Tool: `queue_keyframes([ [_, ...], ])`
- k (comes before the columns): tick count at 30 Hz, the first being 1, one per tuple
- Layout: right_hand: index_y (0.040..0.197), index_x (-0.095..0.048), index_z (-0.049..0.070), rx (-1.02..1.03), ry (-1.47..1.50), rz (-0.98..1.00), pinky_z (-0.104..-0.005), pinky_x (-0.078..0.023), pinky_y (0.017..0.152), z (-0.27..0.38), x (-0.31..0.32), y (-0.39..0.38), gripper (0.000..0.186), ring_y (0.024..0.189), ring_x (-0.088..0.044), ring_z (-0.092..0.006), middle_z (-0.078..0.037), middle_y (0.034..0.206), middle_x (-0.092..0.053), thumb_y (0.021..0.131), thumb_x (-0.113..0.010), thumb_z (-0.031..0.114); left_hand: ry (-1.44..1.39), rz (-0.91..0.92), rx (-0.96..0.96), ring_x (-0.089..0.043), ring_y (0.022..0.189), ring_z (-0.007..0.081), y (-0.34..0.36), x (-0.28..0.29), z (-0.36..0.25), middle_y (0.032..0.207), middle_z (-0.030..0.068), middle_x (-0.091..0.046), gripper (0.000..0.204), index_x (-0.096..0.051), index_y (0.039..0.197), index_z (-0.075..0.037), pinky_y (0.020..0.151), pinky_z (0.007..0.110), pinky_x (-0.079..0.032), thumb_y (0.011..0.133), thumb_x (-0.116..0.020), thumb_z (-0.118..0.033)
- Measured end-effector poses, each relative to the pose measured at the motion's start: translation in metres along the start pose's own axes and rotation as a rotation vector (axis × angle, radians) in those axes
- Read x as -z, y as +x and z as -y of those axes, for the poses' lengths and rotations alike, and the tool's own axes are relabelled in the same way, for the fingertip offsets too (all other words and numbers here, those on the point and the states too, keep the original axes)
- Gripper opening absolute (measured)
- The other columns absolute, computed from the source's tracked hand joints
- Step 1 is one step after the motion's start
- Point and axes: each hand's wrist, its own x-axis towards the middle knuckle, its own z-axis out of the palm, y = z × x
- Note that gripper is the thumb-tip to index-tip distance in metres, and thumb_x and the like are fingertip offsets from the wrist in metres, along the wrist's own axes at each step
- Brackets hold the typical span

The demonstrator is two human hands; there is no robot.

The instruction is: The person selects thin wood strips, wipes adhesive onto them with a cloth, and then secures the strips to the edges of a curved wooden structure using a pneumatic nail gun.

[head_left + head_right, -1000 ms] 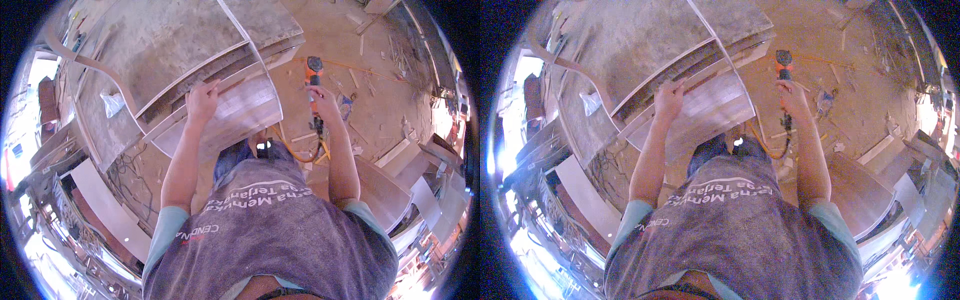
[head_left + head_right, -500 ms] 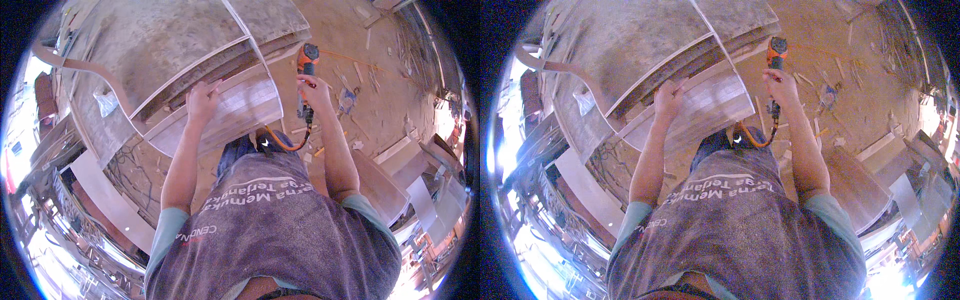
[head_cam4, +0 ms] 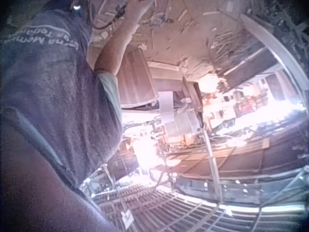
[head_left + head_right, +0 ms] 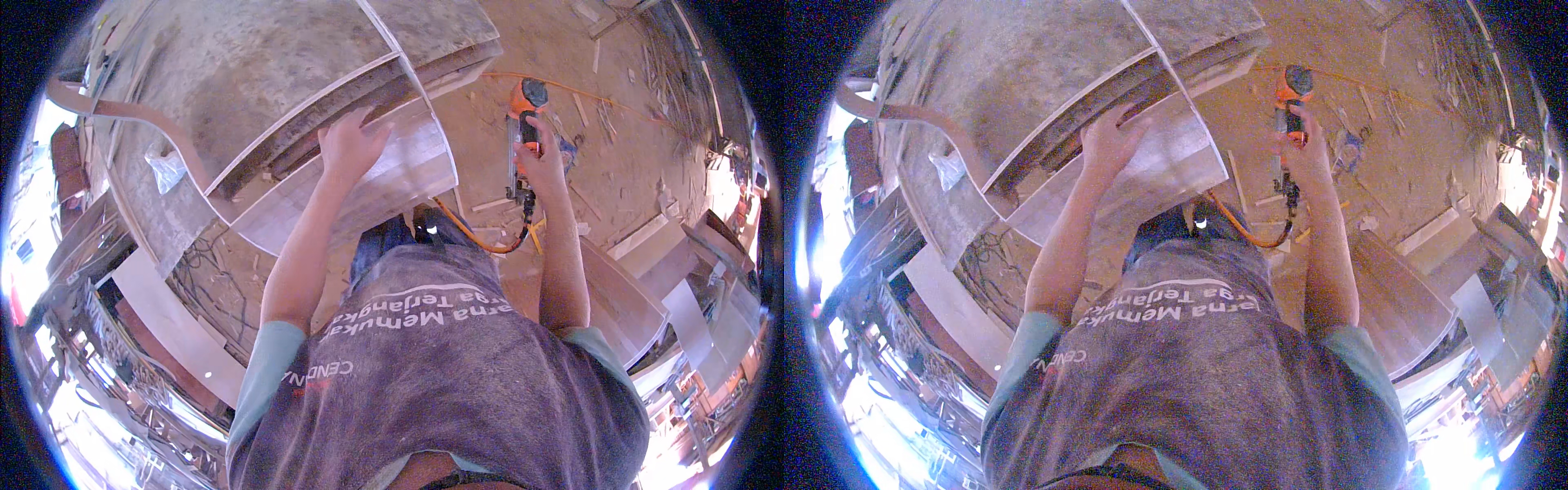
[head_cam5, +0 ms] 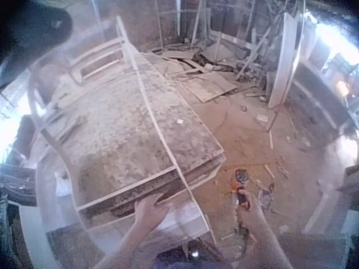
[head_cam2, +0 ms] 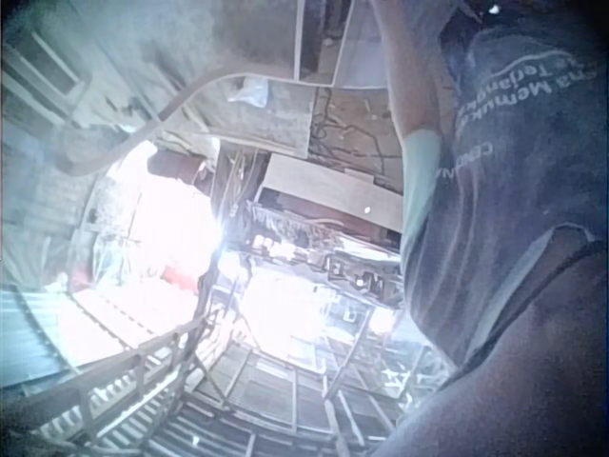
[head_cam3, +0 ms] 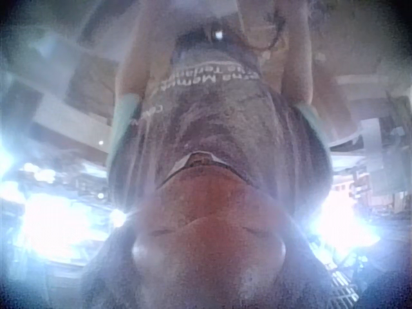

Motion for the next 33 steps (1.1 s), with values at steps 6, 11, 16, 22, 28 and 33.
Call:
queue_keyframes([
  [6, 0.149, -0.038, 0.011, -0.027, 0.140, -0.101, -0.0307, -0.056, 0.063, 0.004, 0.014, -0.007, 0.071, 0.082, -0.068, -0.0176, -0.013, 0.116, -0.063, 0.089, -0.074, 0.002, -0.002, 0.095, 0.001, -0.067, 0.115, 0.0354, 0.023, -0.017, -0.028, 0.122, 0.0158, -0.072, 0.060, -0.074, 0.122, -0.011, 0.100, 0.045, -0.051, 0.084, -0.074, -0.057],
  [11, 0.153, -0.035, 0.005, 0.110, 0.096, -0.076, -0.0296, -0.056, 0.067, -0.004, 0.049, -0.006, 0.082, 0.086, -0.067, -0.0159, -0.011, 0.113, -0.067, 0.085, -0.080, 0.004, -0.032, 0.123, 0.079, -0.069, 0.113, 0.0368, 0.030, -0.022, -0.045, 0.119, 0.0171, -0.073, 0.061, -0.076, 0.120, -0.011, 0.099, 0.045, -0.053, 0.081, -0.075, -0.059],
  [16, 0.153, -0.039, 0.002, -0.060, -0.012, -0.032, -0.0305, -0.056, 0.069, 0.000, 0.064, 0.003, 0.080, 0.083, -0.066, -0.0131, -0.009, 0.109, -0.068, 0.085, -0.081, 0.009, -0.044, 0.170, 0.133, -0.070, 0.111, 0.0365, 0.033, -0.019, -0.047, 0.116, 0.0177, -0.074, 0.062, -0.076, 0.120, -0.011, 0.097, 0.046, -0.054, 0.079, -0.077, -0.058],
  [22, 0.144, -0.047, 0.001, -0.028, 0.035, 0.035, -0.0291, -0.053, 0.057, 0.011, 0.060, 0.013, 0.067, 0.065, -0.062, -0.0124, -0.005, 0.094, -0.068, 0.087, -0.081, 0.013, -0.061, 0.179, 0.106, -0.069, 0.111, 0.0358, 0.033, -0.018, -0.040, 0.116, 0.0155, -0.074, 0.057, -0.076, 0.120, -0.013, 0.095, 0.046, -0.054, 0.081, -0.077, -0.055],
  [28, 0.132, -0.053, 0.002, -0.081, -0.075, 0.052, -0.0284, -0.051, 0.056, 0.014, 0.057, 0.021, 0.056, 0.064, -0.062, -0.0125, -0.004, 0.088, -0.067, 0.087, -0.082, 0.018, -0.032, 0.184, 0.102, -0.069, 0.105, 0.0354, 0.034, -0.016, -0.045, 0.107, 0.0137, -0.074, 0.054, -0.077, 0.117, -0.012, 0.091, 0.046, -0.054, 0.081, -0.077, -0.053],
  [33, 0.120, -0.061, 0.002, 0.061, -0.261, 0.117, -0.0345, -0.053, 0.067, 0.001, 0.061, 0.037, 0.044, 0.070, -0.063, -0.0173, -0.004, 0.088, -0.068, 0.084, -0.081, 0.016, -0.100, 0.203, 0.084, -0.070, 0.099, 0.0348, 0.036, -0.018, -0.039, 0.101, 0.0138, -0.074, 0.053, -0.078, 0.116, -0.012, 0.089, 0.046, -0.054, 0.081, -0.077, -0.052],
])
